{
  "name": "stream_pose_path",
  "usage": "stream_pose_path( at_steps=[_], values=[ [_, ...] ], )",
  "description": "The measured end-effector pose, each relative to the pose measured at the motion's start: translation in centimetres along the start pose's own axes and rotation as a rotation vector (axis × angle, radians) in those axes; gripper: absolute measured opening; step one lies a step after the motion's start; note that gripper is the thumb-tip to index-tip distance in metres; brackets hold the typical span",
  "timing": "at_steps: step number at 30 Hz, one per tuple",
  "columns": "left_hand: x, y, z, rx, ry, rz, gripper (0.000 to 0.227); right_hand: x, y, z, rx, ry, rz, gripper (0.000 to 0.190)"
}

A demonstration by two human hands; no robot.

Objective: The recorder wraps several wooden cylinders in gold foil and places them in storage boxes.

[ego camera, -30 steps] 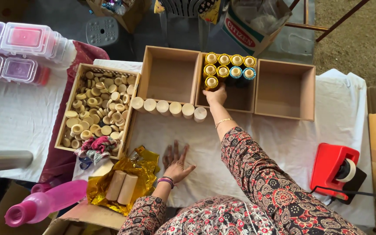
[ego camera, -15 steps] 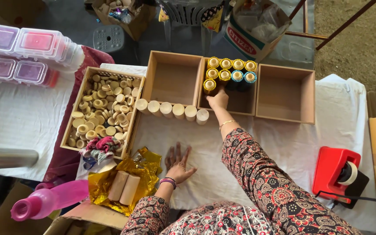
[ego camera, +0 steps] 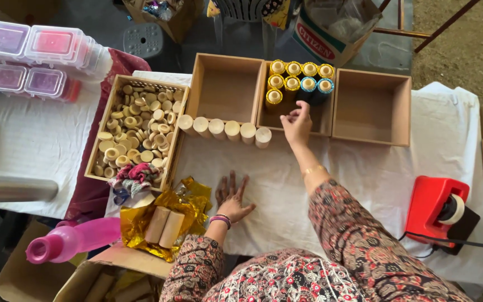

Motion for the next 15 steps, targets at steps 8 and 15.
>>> stream_pose_path(
  at_steps=[8,15],
  values=[
    [2.3,1.3,0.0,-0.010,0.004,-0.101,0.104,-9.3,15.3,-1.3,-0.503,0.494,0.439,0.038],
    [1.0,5.4,1.0,-0.007,0.127,-0.313,0.051,-13.3,21.2,-5.8,-0.457,0.677,0.794,0.054]
  ],
)
Point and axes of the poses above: each hand's wrist, its own y-axis away from the middle knuckle, its own x-axis out of the palm, z = x × y, the point moved 4 cm from there along -y, towards the middle knuckle, and after that the axes turned 7 degrees about -y, right-handed, at the moved point
